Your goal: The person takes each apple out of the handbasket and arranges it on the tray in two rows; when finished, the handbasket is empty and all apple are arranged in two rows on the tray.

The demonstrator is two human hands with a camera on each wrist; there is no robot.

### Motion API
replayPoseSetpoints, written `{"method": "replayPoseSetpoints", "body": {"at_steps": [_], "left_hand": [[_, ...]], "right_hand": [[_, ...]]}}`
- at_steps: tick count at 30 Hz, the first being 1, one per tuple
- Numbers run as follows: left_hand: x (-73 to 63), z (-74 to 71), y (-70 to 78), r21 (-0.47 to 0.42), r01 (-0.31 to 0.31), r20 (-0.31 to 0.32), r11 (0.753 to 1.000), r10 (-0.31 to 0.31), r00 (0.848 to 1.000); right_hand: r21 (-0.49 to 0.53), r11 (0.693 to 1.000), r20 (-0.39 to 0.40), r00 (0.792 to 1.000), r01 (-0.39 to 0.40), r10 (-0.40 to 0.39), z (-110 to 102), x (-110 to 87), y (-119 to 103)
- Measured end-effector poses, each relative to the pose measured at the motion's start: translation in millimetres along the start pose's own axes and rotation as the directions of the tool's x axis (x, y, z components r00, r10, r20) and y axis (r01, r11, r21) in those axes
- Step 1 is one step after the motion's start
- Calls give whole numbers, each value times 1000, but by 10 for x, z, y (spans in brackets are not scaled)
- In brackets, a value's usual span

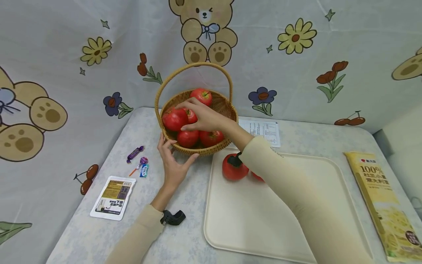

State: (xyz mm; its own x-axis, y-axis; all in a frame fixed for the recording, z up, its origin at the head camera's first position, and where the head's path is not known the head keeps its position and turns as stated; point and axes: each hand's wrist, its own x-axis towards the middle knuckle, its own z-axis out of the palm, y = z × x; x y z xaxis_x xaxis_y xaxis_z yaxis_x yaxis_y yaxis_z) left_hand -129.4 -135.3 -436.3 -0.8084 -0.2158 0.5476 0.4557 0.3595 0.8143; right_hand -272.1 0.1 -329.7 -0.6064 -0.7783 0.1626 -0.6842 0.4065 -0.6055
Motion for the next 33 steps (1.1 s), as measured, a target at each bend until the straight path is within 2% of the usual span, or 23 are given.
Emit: {"method": "replayPoseSetpoints", "body": {"at_steps": [6,9,13,18,27,33], "left_hand": [[1,3,-19,4,-3,2,1000,3,1000],[-1,9,-20,7,-2,0,1000,2,1000],[-4,11,-24,4,-7,1,1000,7,1000],[1,-2,-34,15,-9,4,1000,9,1000],[-17,8,-27,13,7,8,1000,-7,1000],[4,6,-10,5,-3,3,1000,3,1000]], "right_hand": [[-19,1000,-73,997,-13,12,164,195,60],[-33,999,-77,997,-30,27,220,261,88],[-56,997,-64,997,-50,46,271,299,97],[-36,999,-114,993,-21,17,307,311,106],[-5,1000,-190,982,12,-13,225,125,130],[12,997,-282,957,78,-72,0,-138,103]]}}
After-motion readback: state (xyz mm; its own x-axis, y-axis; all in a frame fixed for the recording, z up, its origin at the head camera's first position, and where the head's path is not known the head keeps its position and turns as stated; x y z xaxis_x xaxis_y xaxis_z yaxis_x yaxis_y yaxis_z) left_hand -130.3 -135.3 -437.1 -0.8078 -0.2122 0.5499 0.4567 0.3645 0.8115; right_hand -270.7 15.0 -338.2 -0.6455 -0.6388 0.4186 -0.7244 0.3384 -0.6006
